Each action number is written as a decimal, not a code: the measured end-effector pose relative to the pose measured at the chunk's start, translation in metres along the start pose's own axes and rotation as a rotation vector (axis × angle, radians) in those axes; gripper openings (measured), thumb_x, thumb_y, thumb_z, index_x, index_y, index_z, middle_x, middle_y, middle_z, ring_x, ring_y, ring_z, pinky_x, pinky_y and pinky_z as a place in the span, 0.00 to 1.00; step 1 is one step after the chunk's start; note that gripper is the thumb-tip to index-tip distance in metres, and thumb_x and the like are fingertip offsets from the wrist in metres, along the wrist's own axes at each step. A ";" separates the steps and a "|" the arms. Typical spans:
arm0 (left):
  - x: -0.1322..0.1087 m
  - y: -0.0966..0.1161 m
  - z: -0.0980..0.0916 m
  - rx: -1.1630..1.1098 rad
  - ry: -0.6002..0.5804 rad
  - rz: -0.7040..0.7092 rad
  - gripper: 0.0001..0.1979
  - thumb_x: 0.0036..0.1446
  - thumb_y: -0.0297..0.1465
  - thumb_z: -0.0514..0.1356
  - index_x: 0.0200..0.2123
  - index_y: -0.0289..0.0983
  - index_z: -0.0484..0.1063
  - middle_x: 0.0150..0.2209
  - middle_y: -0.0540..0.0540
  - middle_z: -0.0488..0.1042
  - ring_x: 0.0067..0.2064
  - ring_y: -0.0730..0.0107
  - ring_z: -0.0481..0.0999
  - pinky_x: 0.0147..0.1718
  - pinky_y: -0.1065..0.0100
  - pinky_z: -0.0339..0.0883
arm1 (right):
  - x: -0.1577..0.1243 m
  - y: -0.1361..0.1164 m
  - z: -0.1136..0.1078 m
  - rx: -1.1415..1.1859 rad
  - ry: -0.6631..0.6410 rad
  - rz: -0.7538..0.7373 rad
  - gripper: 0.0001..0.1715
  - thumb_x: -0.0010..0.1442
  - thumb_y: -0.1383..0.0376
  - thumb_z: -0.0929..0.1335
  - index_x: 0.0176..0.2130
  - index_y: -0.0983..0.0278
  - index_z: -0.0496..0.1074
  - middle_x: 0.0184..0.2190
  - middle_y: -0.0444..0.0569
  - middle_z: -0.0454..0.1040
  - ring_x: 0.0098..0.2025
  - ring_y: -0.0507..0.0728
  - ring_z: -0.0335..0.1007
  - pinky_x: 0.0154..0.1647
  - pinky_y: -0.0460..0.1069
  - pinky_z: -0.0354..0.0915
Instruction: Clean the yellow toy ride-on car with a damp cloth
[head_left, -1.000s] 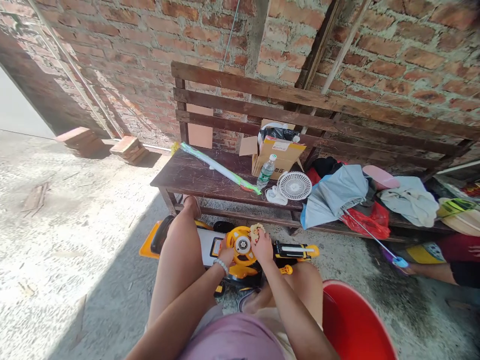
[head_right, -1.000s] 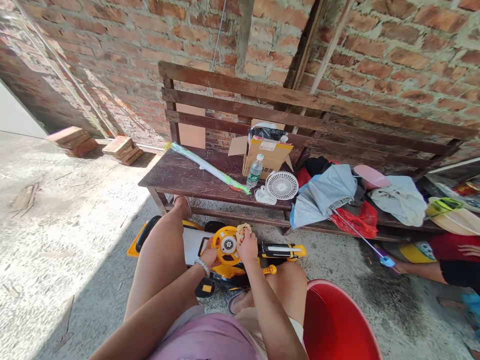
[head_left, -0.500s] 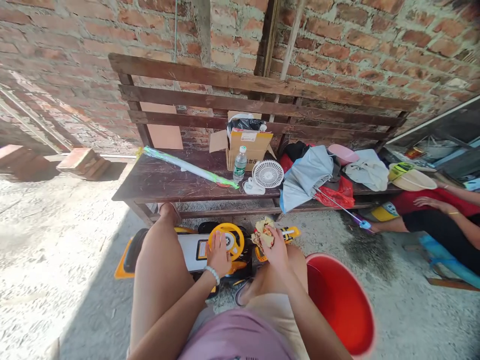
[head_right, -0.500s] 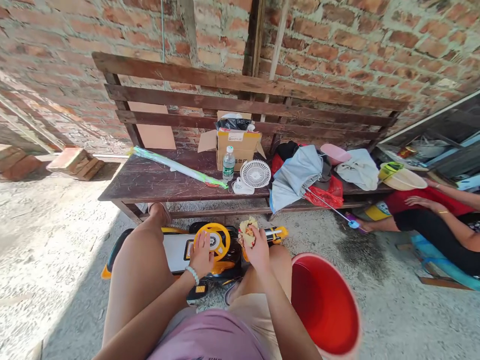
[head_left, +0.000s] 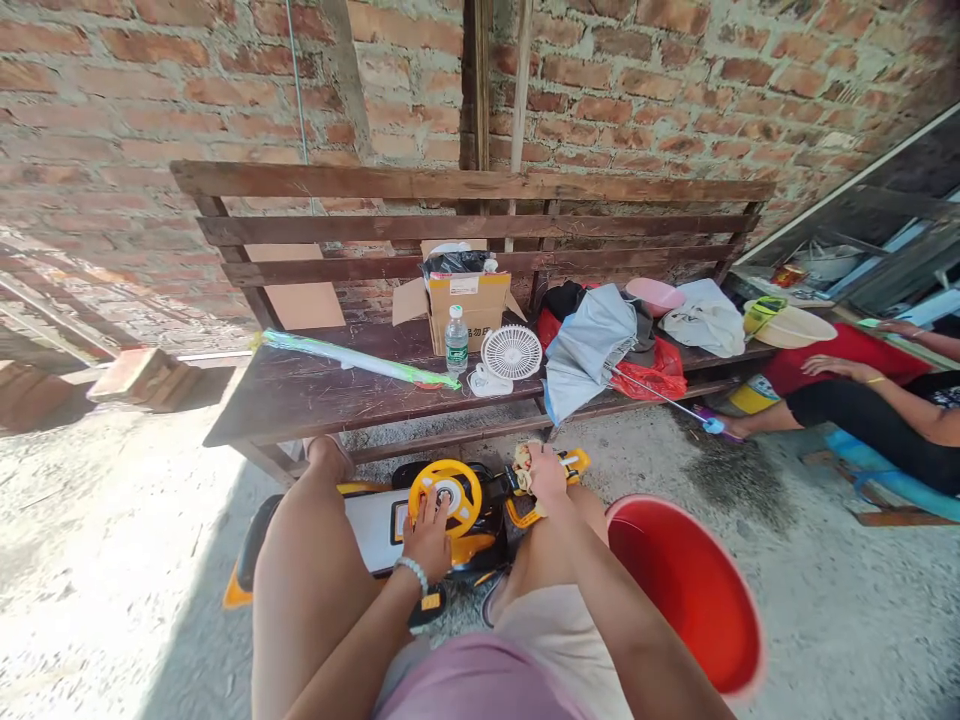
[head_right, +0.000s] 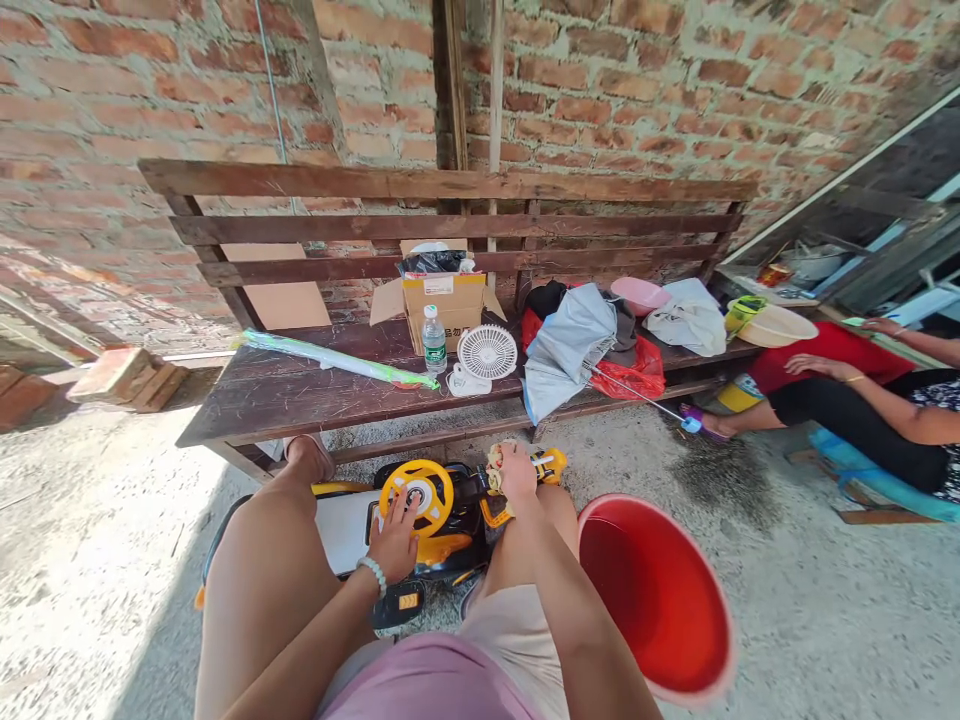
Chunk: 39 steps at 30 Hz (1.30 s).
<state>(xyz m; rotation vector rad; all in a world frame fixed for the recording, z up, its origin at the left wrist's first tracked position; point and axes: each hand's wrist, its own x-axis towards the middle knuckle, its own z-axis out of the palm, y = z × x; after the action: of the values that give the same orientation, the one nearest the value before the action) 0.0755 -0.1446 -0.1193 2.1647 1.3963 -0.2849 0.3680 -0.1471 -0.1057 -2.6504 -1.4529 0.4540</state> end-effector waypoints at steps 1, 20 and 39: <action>0.000 -0.001 0.001 -0.011 0.002 0.006 0.41 0.67 0.27 0.52 0.81 0.38 0.46 0.83 0.39 0.31 0.83 0.48 0.37 0.76 0.37 0.40 | 0.000 0.001 -0.002 -0.017 0.013 0.022 0.24 0.69 0.70 0.65 0.63 0.62 0.71 0.61 0.63 0.71 0.56 0.63 0.75 0.50 0.52 0.68; 0.008 0.007 0.012 -0.016 0.072 0.007 0.46 0.64 0.37 0.58 0.79 0.26 0.47 0.82 0.28 0.34 0.82 0.35 0.37 0.76 0.42 0.43 | 0.008 0.022 -0.040 0.681 0.374 -0.164 0.28 0.66 0.54 0.68 0.62 0.59 0.74 0.63 0.56 0.74 0.66 0.64 0.70 0.69 0.60 0.65; 0.009 -0.009 0.018 -0.020 0.122 0.066 0.41 0.64 0.29 0.55 0.79 0.27 0.50 0.82 0.31 0.37 0.82 0.45 0.36 0.78 0.49 0.42 | 0.020 0.077 -0.003 0.013 0.123 0.104 0.28 0.68 0.65 0.68 0.65 0.65 0.73 0.57 0.62 0.78 0.62 0.66 0.70 0.65 0.56 0.60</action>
<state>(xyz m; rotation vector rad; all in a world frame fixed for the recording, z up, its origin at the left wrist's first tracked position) 0.0734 -0.1450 -0.1416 2.2391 1.3839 -0.1153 0.4417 -0.1722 -0.1234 -2.6999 -1.2794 0.3014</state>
